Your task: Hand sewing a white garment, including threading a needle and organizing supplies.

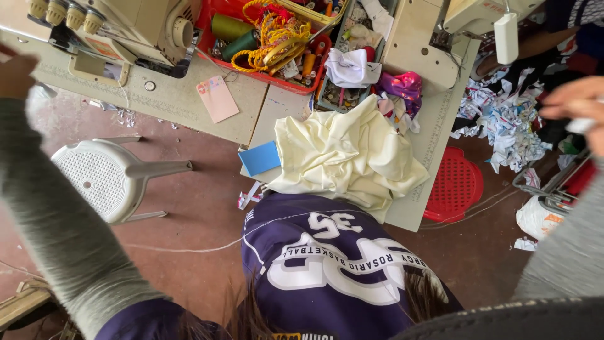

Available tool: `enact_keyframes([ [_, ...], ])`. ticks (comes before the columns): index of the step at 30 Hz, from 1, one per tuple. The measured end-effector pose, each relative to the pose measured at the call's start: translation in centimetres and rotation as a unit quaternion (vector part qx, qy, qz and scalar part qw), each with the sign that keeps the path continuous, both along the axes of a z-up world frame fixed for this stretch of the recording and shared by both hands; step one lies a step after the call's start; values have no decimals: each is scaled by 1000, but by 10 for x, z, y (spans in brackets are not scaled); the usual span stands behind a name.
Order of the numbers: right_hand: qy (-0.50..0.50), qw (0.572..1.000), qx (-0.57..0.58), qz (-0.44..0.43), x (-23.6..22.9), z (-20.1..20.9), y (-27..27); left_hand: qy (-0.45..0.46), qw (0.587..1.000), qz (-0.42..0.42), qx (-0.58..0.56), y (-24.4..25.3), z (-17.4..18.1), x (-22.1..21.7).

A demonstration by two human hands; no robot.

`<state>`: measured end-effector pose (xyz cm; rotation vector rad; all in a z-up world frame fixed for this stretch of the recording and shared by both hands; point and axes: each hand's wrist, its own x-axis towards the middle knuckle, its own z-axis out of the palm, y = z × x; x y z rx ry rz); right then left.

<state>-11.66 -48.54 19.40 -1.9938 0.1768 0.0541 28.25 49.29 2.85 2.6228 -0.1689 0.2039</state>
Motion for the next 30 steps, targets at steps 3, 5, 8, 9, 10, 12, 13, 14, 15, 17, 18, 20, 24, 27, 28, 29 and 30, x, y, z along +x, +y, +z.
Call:
enact_keyframes([
  [3,25,997,-28,60,40,37,148,-93,991,-89,36,-134,75,-63],
  [5,45,990,-47,121,67,45,209,-188,963,-173,91,-246,138,-106],
  [8,70,981,-2,180,97,25,265,-53,901,-358,-239,-371,131,-162],
  [9,-3,981,93,170,103,10,276,41,841,-389,-374,-407,101,-175],
  [10,-75,966,187,160,109,-6,287,132,753,-410,-497,-441,72,-194],
  [12,-77,958,239,141,125,-4,305,207,716,-434,-506,-466,87,-210],
  [13,-74,948,290,111,129,-4,314,289,668,-458,-510,-480,93,-220],
  [14,-73,948,290,114,130,-3,315,288,669,-457,-511,-489,82,-230],
  [15,-81,949,292,91,133,-2,314,395,561,-439,-580,-499,71,-239],
  [17,-88,950,293,69,135,1,312,491,437,-410,-632,-506,70,-250],
  [18,-85,943,319,33,134,2,309,524,435,-356,-640,-503,78,-252],
  [20,-81,935,346,-3,134,-2,302,556,432,-300,-644,-498,90,-251],
  [24,-69,919,383,-68,133,-26,290,516,510,-234,-648,-492,89,-242],
  [27,-61,911,399,-88,130,-45,286,462,565,-236,-641,-496,63,-237],
  [28,-55,906,409,-97,129,-51,285,426,597,-241,-636,-498,51,-235],
  [29,-55,905,410,-97,128,-54,286,426,597,-240,-635,-497,53,-234],
  [30,-52,903,416,-99,127,-58,286,396,633,-225,-625,-496,56,-232],
])
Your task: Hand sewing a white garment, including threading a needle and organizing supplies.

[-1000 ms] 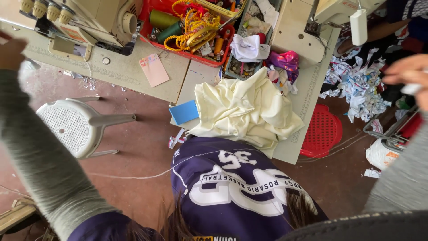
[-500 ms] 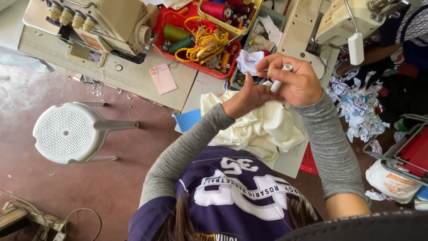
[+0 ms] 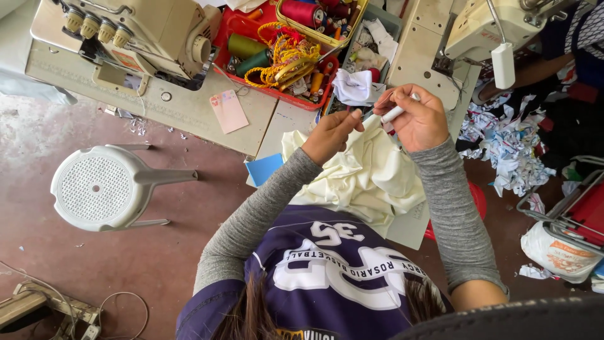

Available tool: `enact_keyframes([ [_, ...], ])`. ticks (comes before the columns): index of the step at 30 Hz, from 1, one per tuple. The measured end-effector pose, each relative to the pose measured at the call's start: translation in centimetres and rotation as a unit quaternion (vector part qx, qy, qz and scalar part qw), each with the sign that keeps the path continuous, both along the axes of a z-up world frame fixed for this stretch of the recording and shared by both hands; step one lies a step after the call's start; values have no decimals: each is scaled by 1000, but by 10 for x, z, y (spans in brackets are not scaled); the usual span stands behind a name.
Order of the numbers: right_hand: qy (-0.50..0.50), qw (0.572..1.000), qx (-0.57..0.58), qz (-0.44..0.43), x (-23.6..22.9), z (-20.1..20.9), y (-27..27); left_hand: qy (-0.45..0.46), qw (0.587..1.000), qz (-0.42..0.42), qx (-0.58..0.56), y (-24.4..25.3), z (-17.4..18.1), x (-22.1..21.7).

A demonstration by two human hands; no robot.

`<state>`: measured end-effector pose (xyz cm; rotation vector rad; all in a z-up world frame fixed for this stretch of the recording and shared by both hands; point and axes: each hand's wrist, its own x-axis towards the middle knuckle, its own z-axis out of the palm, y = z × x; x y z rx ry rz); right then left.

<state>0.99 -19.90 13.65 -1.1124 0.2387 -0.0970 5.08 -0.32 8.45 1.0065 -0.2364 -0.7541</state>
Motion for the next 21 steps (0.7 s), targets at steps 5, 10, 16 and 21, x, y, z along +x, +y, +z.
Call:
enact_keyframes([
  [5,22,1000,19,9,-4,-15,11,-3,998,34,60,2,-20,11],
  [10,115,991,61,27,-9,-43,13,-194,947,78,245,3,-83,26],
  [16,179,982,22,63,-4,-84,4,-212,916,130,315,41,-65,37],
  [21,181,980,-51,60,19,-129,-15,-194,900,101,378,63,-100,55],
])
